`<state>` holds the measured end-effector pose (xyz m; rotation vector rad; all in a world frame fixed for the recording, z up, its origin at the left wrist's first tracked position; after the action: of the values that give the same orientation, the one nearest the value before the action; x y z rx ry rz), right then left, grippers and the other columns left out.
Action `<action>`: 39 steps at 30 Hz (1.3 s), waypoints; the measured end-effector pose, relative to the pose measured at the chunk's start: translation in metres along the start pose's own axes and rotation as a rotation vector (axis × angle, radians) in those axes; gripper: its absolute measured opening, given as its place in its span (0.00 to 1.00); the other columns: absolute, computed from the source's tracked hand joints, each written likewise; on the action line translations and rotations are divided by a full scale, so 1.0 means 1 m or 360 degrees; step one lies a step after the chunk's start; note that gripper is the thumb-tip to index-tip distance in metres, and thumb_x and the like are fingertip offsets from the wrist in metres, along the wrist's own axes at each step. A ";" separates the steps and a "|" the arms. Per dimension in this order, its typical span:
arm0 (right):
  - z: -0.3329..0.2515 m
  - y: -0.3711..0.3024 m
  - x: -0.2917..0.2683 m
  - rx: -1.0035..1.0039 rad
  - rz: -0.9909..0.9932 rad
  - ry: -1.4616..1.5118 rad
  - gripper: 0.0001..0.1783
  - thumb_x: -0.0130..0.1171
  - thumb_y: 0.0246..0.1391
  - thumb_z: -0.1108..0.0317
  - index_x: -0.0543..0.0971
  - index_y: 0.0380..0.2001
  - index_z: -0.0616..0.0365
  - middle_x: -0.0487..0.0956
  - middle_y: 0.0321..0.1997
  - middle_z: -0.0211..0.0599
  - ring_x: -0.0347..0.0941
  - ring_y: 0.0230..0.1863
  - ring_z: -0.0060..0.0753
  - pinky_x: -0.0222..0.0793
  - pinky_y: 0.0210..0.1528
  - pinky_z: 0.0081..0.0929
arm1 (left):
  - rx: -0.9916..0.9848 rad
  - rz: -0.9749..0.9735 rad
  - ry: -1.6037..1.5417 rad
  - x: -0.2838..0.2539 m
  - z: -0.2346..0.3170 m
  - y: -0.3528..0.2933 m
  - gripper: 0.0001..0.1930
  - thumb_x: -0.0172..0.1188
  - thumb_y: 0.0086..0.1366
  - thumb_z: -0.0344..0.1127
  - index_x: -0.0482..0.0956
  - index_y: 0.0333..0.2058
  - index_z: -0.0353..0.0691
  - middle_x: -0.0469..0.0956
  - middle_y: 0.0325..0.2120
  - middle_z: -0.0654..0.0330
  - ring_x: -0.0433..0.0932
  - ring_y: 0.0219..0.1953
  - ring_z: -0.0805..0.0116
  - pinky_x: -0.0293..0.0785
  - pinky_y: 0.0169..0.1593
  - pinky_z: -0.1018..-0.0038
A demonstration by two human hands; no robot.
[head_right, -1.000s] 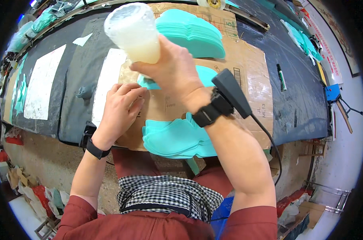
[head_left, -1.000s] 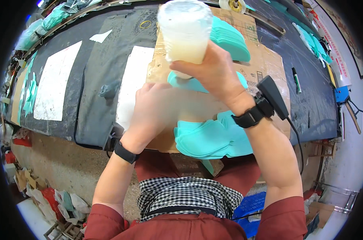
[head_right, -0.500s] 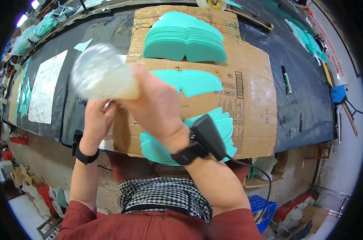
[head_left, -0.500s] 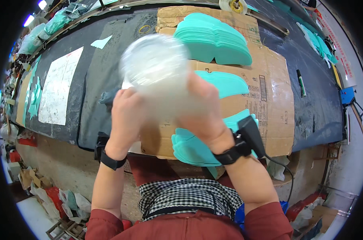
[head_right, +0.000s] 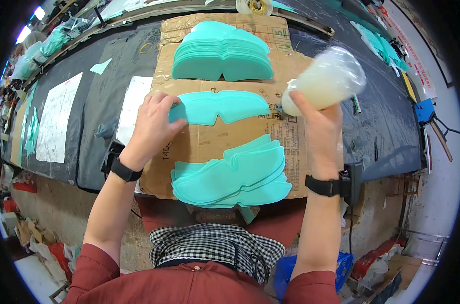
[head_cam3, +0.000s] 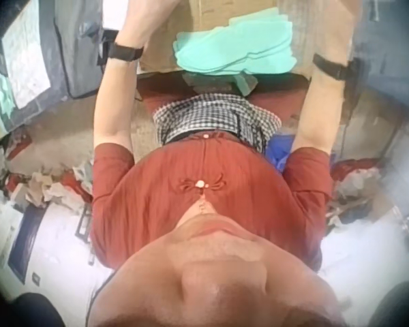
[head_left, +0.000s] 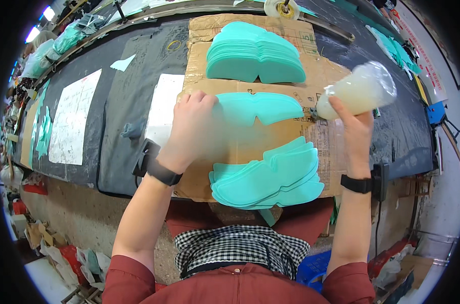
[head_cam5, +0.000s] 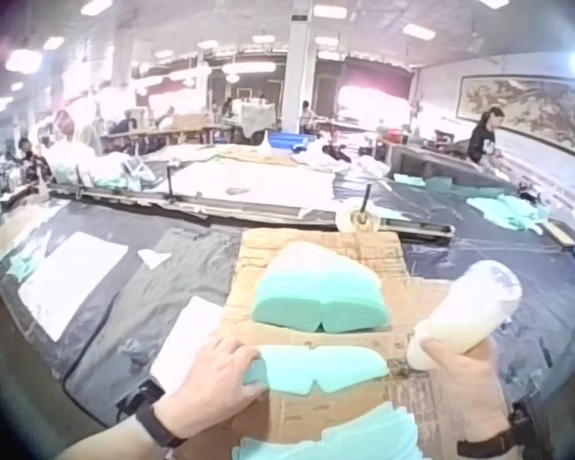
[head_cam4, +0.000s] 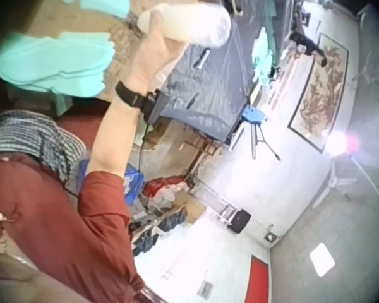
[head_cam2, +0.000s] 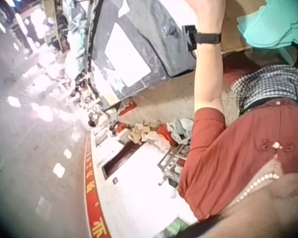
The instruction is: Applying liquid adhesive from a plastic bottle to green synthetic shoe upper components at a factory workbench.
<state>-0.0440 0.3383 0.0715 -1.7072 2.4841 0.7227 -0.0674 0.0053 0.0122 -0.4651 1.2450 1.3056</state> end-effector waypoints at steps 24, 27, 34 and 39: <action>-0.065 -0.122 0.025 0.0069 -0.0439 -0.0209 0.21 0.74 0.51 0.74 0.82 0.49 0.62 0.86 0.47 0.40 0.83 0.48 0.36 0.80 0.50 0.34 | 0.0252 -0.0349 -0.0454 -0.035 0.102 -0.120 0.22 0.68 0.51 0.27 0.81 0.47 0.43 0.79 0.45 0.58 0.74 0.47 0.52 0.70 0.53 0.58; -0.081 -0.137 0.035 -0.0661 -0.0655 -0.0506 0.29 0.78 0.52 0.62 0.81 0.56 0.60 0.85 0.48 0.39 0.81 0.51 0.41 0.74 0.59 0.41 | 0.0246 -0.0493 -0.0500 -0.036 0.097 -0.122 0.24 0.72 0.51 0.32 0.82 0.50 0.44 0.78 0.47 0.57 0.74 0.52 0.51 0.69 0.59 0.56; -0.056 -0.111 0.028 0.0145 -0.0349 -0.0105 0.16 0.75 0.53 0.67 0.86 0.44 0.62 0.89 0.41 0.40 0.86 0.39 0.31 0.79 0.42 0.31 | 0.0171 -0.0301 -0.0444 -0.045 0.086 -0.150 0.15 0.72 0.53 0.29 0.86 0.42 0.45 0.79 0.44 0.63 0.75 0.52 0.55 0.65 0.66 0.50; -0.085 -0.143 0.056 -0.0413 -0.0643 -0.0182 0.25 0.73 0.46 0.70 0.81 0.51 0.59 0.85 0.41 0.46 0.83 0.41 0.51 0.79 0.43 0.37 | 0.0199 -0.0150 -0.0525 -0.061 0.086 -0.147 0.16 0.69 0.55 0.26 0.86 0.43 0.44 0.82 0.41 0.59 0.77 0.50 0.50 0.69 0.57 0.55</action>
<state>0.0804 0.2148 0.0803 -2.0926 1.9458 1.0899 0.1106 0.0078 0.0408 -0.2058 1.0086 1.1626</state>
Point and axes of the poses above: each hand's wrist, its own y-axis towards the middle knuckle, its own x-axis out of the palm, z = x × y, the point moved 7 cm from there along y, towards the middle knuckle
